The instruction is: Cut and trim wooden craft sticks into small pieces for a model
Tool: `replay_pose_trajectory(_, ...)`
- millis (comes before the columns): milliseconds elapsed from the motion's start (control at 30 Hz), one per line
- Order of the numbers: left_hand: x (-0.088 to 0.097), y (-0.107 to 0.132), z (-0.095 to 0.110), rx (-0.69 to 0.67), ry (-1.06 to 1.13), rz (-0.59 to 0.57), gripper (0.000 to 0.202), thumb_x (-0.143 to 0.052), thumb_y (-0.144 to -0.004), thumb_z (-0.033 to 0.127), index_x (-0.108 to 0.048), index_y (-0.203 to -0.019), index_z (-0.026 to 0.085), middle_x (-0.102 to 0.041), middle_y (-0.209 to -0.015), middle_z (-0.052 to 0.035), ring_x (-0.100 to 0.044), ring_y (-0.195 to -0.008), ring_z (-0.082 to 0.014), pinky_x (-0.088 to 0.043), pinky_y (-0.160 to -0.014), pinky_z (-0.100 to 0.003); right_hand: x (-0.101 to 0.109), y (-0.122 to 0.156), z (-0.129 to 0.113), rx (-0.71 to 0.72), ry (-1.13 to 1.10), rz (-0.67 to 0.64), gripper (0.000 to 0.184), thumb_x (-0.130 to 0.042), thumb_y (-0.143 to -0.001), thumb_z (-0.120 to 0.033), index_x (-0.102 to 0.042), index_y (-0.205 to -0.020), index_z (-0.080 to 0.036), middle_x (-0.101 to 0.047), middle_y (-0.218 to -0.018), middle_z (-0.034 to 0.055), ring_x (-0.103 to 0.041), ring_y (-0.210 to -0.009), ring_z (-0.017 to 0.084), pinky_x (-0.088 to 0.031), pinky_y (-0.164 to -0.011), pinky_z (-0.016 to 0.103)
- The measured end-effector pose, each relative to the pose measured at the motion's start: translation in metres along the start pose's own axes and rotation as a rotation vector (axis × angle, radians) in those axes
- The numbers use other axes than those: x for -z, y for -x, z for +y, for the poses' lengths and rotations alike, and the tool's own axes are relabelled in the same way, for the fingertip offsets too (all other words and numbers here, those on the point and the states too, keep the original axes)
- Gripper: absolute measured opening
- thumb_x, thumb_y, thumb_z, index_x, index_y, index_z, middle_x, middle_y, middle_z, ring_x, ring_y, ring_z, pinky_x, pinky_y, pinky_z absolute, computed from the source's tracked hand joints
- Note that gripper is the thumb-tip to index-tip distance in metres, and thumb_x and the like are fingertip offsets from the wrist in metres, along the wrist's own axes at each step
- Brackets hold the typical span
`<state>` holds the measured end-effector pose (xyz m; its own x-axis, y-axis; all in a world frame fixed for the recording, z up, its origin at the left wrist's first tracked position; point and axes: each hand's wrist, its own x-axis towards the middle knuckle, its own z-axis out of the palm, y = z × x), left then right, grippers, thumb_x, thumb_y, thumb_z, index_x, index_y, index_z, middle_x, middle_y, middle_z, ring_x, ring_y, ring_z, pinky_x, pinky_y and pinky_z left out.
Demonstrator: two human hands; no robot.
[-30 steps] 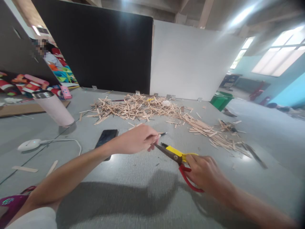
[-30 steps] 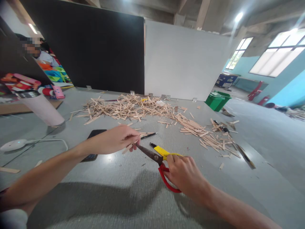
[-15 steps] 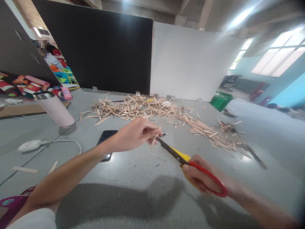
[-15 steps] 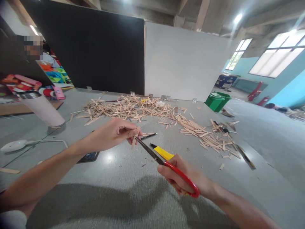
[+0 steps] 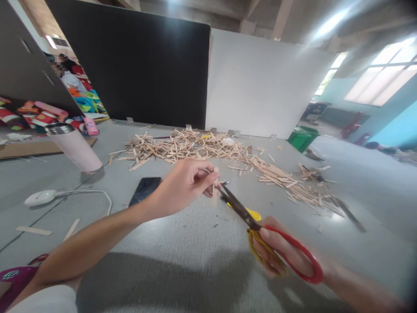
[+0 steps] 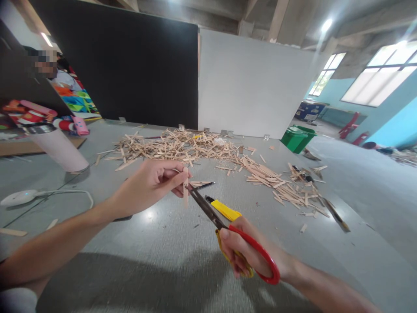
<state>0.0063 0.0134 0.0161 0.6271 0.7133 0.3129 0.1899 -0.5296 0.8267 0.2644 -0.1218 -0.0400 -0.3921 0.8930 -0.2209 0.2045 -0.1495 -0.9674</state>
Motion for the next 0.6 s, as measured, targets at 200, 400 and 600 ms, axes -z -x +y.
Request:
replay_pose_trajectory(200,-0.005,0.007,0.007,-0.021,0.033,0.019,0.025,-0.059,-0.107,0.030,-0.069,-0.089,0.016,-0.078,-0.079,-0.0026,-0.080,-0.071,-0.0148,-0.068,-0.071,-0.022,-0.003,-0.002,-0.006,-0.063,0.024,-0.034,0.072,-0.048,-0.096,-0.079,-0.048,-0.055,-0.020,-0.047,-0.045,-0.0026,-0.041,-0.035,0.007,-0.031,-0.037,0.019)
replay_pose_trajectory(400,-0.007,0.009,0.006,-0.026,0.040,0.032,0.024,-0.059,-0.107,0.031,-0.069,-0.089,0.016,-0.080,-0.084,-0.0034,-0.080,-0.071,-0.0143,-0.068,-0.070,-0.022,-0.005,-0.002,0.001,-0.075,0.022,-0.007,0.072,-0.049,-0.097,-0.077,-0.048,-0.052,-0.021,-0.047,-0.041,-0.0017,-0.037,-0.033,0.007,-0.030,-0.036,0.019)
replay_pose_trajectory(600,-0.008,0.014,0.003,-0.076,-0.070,0.066,0.025,-0.057,-0.108,0.033,-0.069,-0.092,0.017,-0.080,-0.084,-0.0019,-0.078,-0.070,-0.0127,-0.063,-0.069,-0.021,-0.009,0.001,-0.003,-0.111,0.051,-0.005,0.071,-0.049,-0.101,-0.070,-0.045,-0.049,-0.021,-0.044,-0.039,-0.0025,-0.037,-0.033,0.006,-0.030,-0.036,0.018)
